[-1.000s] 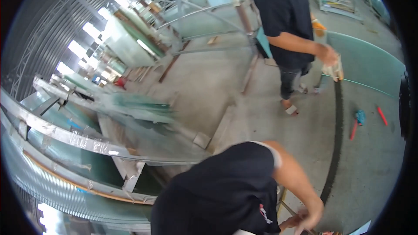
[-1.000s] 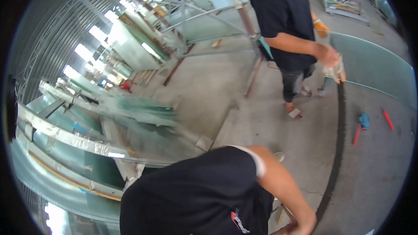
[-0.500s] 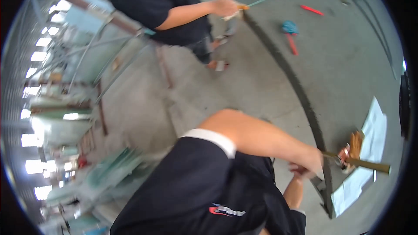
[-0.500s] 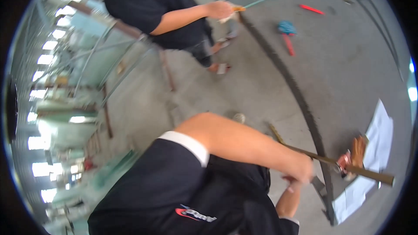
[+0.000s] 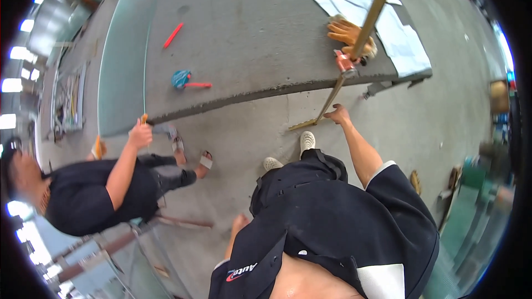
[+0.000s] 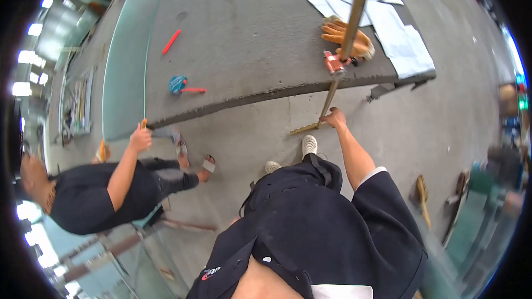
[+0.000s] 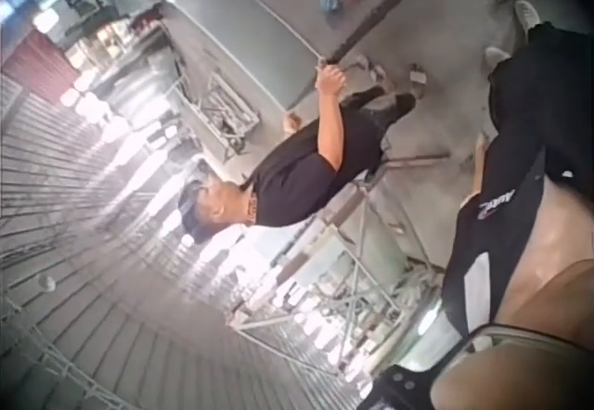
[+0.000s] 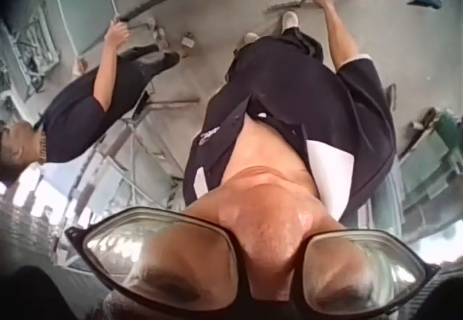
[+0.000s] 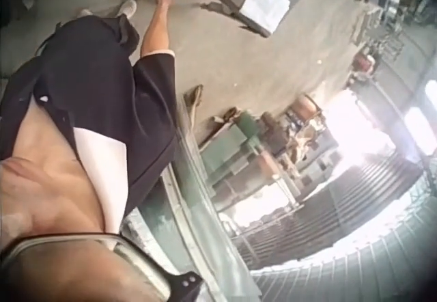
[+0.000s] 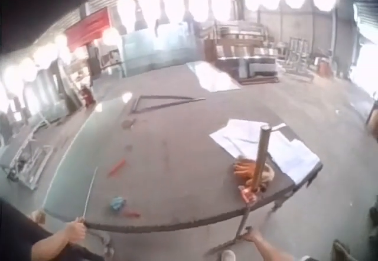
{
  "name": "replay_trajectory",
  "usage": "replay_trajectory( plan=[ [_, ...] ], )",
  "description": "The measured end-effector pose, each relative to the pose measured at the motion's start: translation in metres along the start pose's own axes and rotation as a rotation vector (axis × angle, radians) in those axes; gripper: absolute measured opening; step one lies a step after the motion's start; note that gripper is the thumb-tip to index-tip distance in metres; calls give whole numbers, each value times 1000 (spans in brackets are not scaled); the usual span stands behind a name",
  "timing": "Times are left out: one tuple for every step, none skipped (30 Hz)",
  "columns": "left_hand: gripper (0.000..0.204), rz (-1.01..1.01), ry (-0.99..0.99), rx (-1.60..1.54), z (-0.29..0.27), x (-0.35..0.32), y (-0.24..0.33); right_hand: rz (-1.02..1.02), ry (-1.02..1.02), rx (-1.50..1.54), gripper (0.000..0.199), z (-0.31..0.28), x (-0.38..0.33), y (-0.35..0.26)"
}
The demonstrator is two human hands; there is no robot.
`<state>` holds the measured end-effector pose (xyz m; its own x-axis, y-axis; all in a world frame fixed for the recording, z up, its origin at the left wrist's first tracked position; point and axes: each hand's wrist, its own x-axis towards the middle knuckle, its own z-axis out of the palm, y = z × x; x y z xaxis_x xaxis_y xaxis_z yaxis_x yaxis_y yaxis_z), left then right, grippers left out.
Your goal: Measuring and moving large glass sheets in a factory setting.
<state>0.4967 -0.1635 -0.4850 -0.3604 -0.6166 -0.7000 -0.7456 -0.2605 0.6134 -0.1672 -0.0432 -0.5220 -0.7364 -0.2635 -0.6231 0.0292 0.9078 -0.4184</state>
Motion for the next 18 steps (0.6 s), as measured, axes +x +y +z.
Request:
replay_trajectory(
  plan=[
    [38,8,-37,49,10,-1,-3,42,25,36,87,-3,-12,1],
    [39,9,-47,79,-1,5,-5,51,-46,66,82,-2,-22,-6],
    [40,10,-68,112,-7,15,-3,69,-111,98,77,-5,-28,-3],
    [41,17,-90,142,-9,29,4,89,-89,120,77,-10,-27,3],
    [43,24,-112,172,-10,46,13,-2,115,197,75,-14,-27,8],
    [44,27,-127,196,-9,63,22,-99,317,263,73,-15,-27,12],
    [46,1,-92,201,-14,72,22,-221,436,337,68,-20,-44,-27],
    [47,-25,-53,204,-20,87,26,-344,554,417,64,-33,-61,-66],
    [49,-30,-83,254,-23,121,55,-500,667,438,57,-60,-78,-73],
    [49,-110,-152,-210,-22,138,76,-702,760,454,50,-77,-83,-91],
    [47,-74,-158,-141,-14,144,120,-696,775,450,50,-85,-79,-95],
    [45,-40,-170,-64,-7,134,187,-685,798,278,43,-94,-72,-95],
    [45,-10,-200,-23,-8,131,225,-683,802,120,36,-98,-71,-97],
    [46,21,-227,13,-8,132,253,-685,806,128,36,-98,-71,-97],
    [46,34,-224,16,-3,138,275,-750,830,105,34,-98,-66,-98],
    [48,155,-238,180,3,142,292,-810,852,80,32,-99,-64,-95],
    [50,277,-253,344,9,146,309,-758,768,128,30,-102,-60,-93],
    [50,278,-256,348,17,138,323,-755,770,129,30,-102,-66,-87]
  ],
)
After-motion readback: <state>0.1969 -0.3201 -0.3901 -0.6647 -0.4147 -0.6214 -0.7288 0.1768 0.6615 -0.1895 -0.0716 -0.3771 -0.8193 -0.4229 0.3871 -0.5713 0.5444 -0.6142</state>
